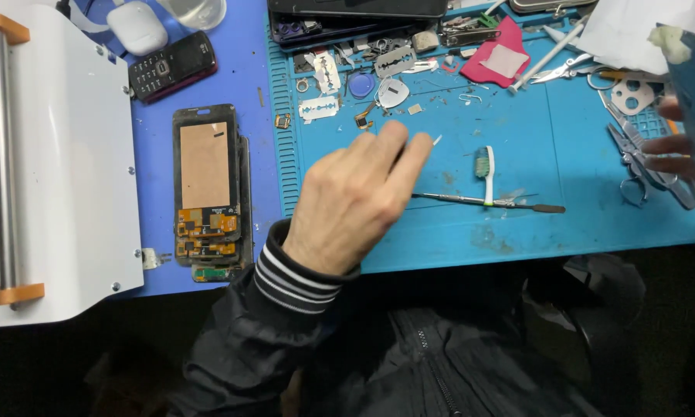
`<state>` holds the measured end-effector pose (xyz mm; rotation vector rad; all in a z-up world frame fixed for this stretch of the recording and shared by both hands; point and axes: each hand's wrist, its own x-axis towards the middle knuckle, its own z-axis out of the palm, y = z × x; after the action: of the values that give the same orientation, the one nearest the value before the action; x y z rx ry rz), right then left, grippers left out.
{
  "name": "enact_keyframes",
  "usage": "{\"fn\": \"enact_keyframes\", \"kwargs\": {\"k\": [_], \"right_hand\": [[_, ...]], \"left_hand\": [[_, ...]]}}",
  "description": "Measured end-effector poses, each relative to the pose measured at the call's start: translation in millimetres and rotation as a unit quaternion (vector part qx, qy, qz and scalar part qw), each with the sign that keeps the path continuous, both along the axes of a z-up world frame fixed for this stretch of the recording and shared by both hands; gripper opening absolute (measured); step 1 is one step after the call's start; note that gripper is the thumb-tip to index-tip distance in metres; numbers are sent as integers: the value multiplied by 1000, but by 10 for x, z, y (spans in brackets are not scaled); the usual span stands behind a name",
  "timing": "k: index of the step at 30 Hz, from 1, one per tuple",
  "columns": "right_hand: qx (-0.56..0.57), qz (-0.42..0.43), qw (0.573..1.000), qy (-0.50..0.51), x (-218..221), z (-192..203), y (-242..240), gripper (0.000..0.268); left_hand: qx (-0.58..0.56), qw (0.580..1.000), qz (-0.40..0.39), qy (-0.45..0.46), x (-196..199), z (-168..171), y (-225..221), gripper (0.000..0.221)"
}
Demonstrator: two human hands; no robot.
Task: Scraping off adhesive film from a phone screen using a spatula tool as part of a remanufacturing process.
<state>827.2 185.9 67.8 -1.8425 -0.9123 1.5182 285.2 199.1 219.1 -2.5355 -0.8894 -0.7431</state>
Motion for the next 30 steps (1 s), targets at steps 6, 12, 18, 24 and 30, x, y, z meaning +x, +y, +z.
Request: {"fn": "enact_keyframes", "kwargs": {"k": [6, 12, 18, 24, 30], "right_hand": [[52, 40, 957, 281, 715, -750, -114, 71], [42, 59, 996, 46, 165, -319, -171, 62], [-45, 6, 999, 10, -37, -142, -340, 60], [28, 47, 827, 559, 787, -920, -354, 47], [-20, -21, 908, 417, 423, -738, -347, 45]], "left_hand": [[-59, 994, -86, 20, 382, -159, -10, 32], [-7, 976, -212, 51, 694, -351, -5, 22], [-12, 968, -237, 83, 763, -354, -88, 37], [9, 972, -209, 108, 696, -310, -48, 37], [4, 976, -208, 64, 730, -352, -188, 39]]}}
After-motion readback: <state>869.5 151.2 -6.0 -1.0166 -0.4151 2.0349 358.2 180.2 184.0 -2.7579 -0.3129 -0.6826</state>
